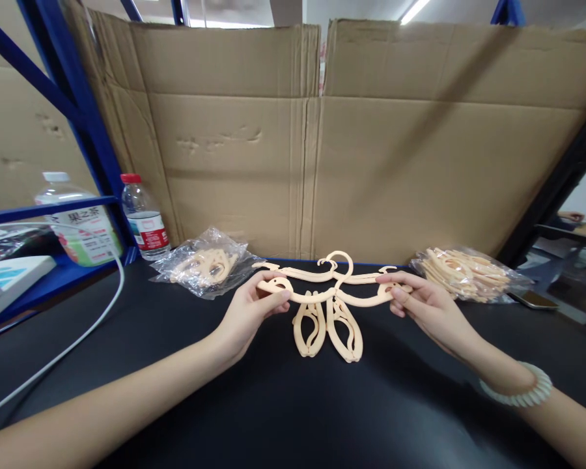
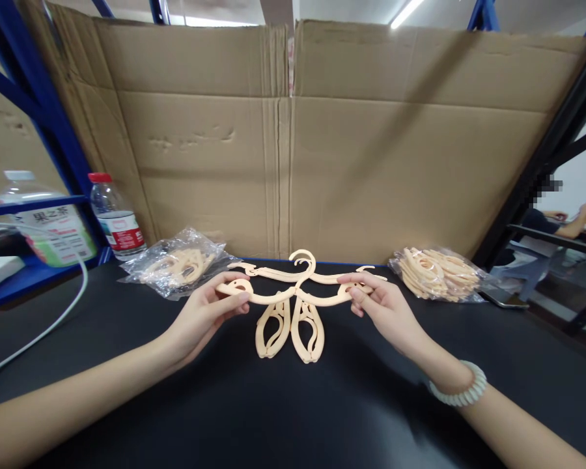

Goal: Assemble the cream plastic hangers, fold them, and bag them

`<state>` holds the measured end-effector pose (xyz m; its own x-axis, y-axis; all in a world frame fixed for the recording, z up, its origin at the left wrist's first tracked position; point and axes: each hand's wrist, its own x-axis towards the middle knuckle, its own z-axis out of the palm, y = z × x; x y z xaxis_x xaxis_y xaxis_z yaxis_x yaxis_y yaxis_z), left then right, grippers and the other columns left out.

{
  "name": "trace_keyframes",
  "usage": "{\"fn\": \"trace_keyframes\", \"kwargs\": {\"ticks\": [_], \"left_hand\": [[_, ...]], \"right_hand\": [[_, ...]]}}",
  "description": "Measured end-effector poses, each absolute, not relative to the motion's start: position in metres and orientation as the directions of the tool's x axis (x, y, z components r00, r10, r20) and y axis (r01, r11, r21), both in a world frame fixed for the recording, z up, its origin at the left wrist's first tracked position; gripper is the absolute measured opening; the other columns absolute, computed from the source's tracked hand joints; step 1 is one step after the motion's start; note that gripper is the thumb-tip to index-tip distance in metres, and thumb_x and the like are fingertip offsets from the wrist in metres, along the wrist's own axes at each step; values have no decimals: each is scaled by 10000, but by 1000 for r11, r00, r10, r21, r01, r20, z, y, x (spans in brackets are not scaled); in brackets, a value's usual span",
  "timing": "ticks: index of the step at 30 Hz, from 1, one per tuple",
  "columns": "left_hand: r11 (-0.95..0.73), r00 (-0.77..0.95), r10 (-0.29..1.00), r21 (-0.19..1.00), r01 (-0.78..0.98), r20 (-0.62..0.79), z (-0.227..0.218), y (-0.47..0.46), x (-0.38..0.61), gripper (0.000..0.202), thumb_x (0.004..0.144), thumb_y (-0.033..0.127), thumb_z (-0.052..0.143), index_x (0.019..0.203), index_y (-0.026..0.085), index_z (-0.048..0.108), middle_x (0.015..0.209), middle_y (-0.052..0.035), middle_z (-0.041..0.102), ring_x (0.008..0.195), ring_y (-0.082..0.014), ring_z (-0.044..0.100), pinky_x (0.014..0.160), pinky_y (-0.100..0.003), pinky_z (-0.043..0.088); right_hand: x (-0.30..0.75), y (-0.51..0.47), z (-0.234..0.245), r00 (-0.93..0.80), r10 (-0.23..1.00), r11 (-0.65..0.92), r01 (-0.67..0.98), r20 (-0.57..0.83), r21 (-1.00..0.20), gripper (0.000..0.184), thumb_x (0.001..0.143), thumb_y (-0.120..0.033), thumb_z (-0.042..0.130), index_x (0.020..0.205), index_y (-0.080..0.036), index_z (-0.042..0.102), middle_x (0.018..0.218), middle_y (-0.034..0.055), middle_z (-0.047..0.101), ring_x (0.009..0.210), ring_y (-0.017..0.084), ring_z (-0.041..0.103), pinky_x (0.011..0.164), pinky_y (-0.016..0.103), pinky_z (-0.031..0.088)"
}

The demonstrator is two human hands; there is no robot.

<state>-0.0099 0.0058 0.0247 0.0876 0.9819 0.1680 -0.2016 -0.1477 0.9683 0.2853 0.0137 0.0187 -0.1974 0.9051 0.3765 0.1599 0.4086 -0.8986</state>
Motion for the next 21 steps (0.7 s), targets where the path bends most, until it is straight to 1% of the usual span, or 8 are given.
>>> {"fn": "trace_keyframes", "kwargs": {"ticks": [3,6,8,11,13,16,18,21], "left_hand": [[-111,77,987,952,-284,138,24,8,-11,300,660,203,798,879,163,597,740,43,614,634,-77,590,680,-214,511],[-86,66,991,940,-329,114,23,9,-11,230,673,195,783,762,144,577,750,31,611,638,-70,579,672,-206,505],[-70,97,990,942,-327,107,23,6,-9,213,684,194,773,754,137,580,753,24,609,641,-69,573,668,-201,502],[-42,193,975,950,-308,106,22,-2,-3,192,719,200,751,782,141,580,747,21,602,652,-75,572,661,-200,501],[-19,245,965,954,-298,96,20,-8,2,186,743,206,739,788,148,569,747,25,587,635,-70,554,640,-200,497],[2,295,952,964,-266,80,17,-16,9,186,771,233,726,824,151,567,744,31,560,604,-62,516,625,-210,496],[1,327,941,969,-249,83,14,-18,12,196,790,264,716,847,153,564,752,26,556,600,-68,513,631,-230,500],[-16,367,924,971,-237,105,11,-19,14,224,802,305,710,868,159,553,773,16,563,601,-80,525,636,-255,500]], "right_hand": [[282,12,19,-172,922,363,71,347,-929,341,817,-421,671,1058,-183,631,782,12,537,595,109,439,520,264,385],[279,11,21,-105,944,306,-79,313,-949,372,735,-385,764,1017,-211,593,732,-11,553,559,98,425,488,240,376],[277,11,22,-62,954,275,-194,292,-942,372,689,-356,809,938,-221,568,684,-32,546,538,91,425,489,228,396],[274,8,23,-63,960,244,-295,274,-924,345,699,-354,809,873,-219,544,710,-26,574,579,95,491,536,216,448],[270,4,23,-106,953,244,-291,285,-925,313,742,-374,774,872,-222,533,775,-3,611,660,121,559,603,242,493],[263,-5,23,-229,914,298,-183,336,-937,258,800,-373,722,904,-233,531,886,28,641,821,171,622,758,323,531],[260,-10,23,-339,865,364,-85,370,-928,215,836,-366,685,956,-239,560,992,47,642,962,194,617,875,361,510],[256,-17,23,-500,779,449,26,377,-893,221,899,-373,604,1084,-252,613,1172,70,595,1140,210,548,1019,392,422]]}}
